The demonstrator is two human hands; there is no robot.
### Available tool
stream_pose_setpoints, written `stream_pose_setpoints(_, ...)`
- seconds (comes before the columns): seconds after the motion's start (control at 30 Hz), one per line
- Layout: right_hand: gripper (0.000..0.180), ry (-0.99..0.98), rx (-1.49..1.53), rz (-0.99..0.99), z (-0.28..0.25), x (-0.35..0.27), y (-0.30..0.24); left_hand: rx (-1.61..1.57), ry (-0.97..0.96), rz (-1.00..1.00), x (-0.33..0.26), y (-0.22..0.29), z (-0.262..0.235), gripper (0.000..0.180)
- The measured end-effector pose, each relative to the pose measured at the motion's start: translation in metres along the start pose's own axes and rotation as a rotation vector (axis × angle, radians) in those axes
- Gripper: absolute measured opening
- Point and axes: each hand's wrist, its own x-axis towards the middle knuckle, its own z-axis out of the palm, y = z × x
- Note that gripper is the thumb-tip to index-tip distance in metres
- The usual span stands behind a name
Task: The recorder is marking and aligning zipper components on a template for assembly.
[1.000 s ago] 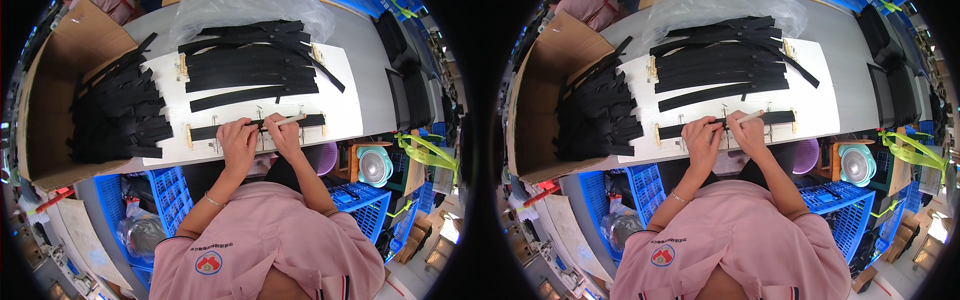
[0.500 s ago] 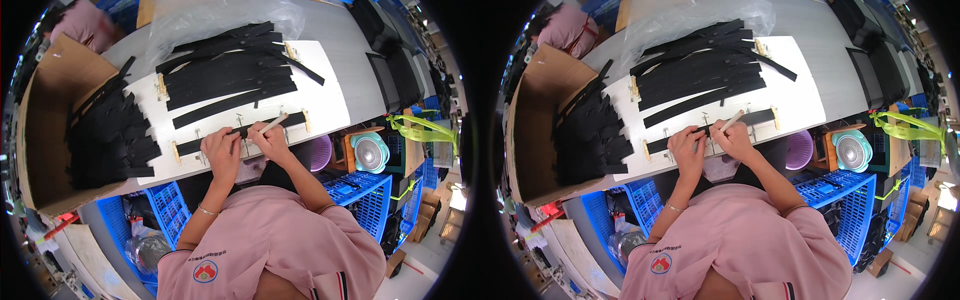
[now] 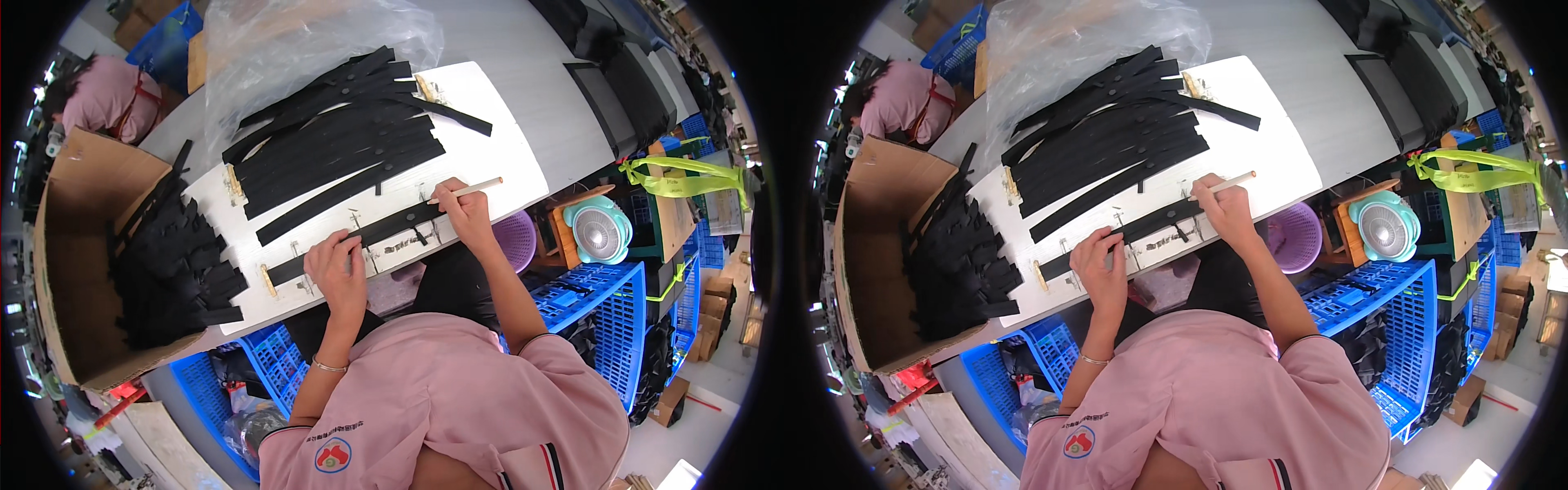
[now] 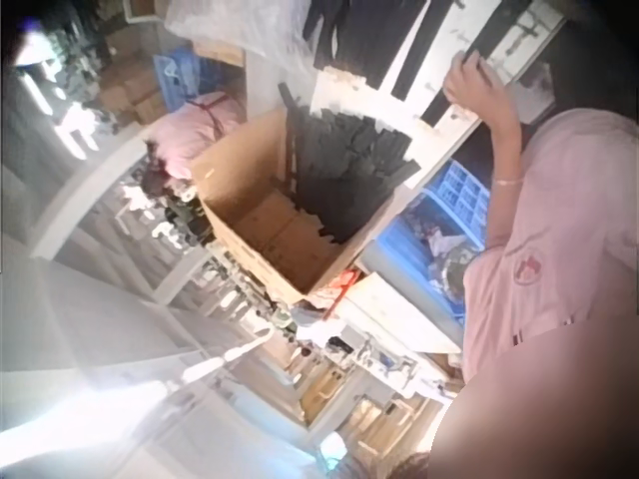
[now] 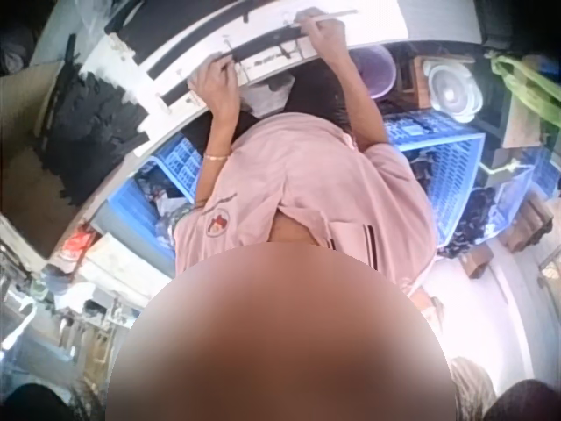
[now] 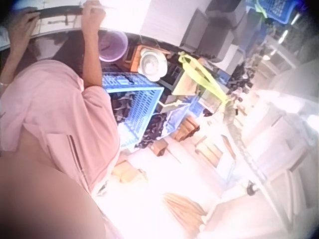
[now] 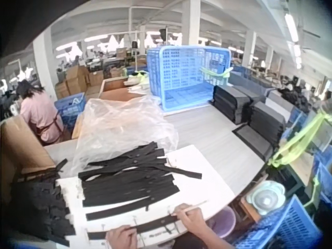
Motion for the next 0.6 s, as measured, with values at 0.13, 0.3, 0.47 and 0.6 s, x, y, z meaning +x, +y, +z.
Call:
stream_pose_setpoints(0.13,0.023,-0.014,-0.023,-0.025,0.0,0.0,-0.002,-0.112,-0.069,0.052,0.011,0.022,0.022,0.013)
stream_pose_setpoints(0.3,0.023,-0.006,-0.063,-0.018,0.001,0.0,-0.002,-0.145,-0.069,0.174,0.029,0.044,0.058,0.014)
stream_pose_setpoints(0.47,0.024,-0.025,-0.107,-0.017,0.002,0.0,0.004,-0.103,-0.084,0.186,0.028,0.044,0.065,0.013)
stream_pose_setpoints(0.6,0.024,-0.042,-0.142,-0.051,0.002,0.001,0.004,-0.106,-0.087,0.182,0.028,0.045,0.066,0.014)
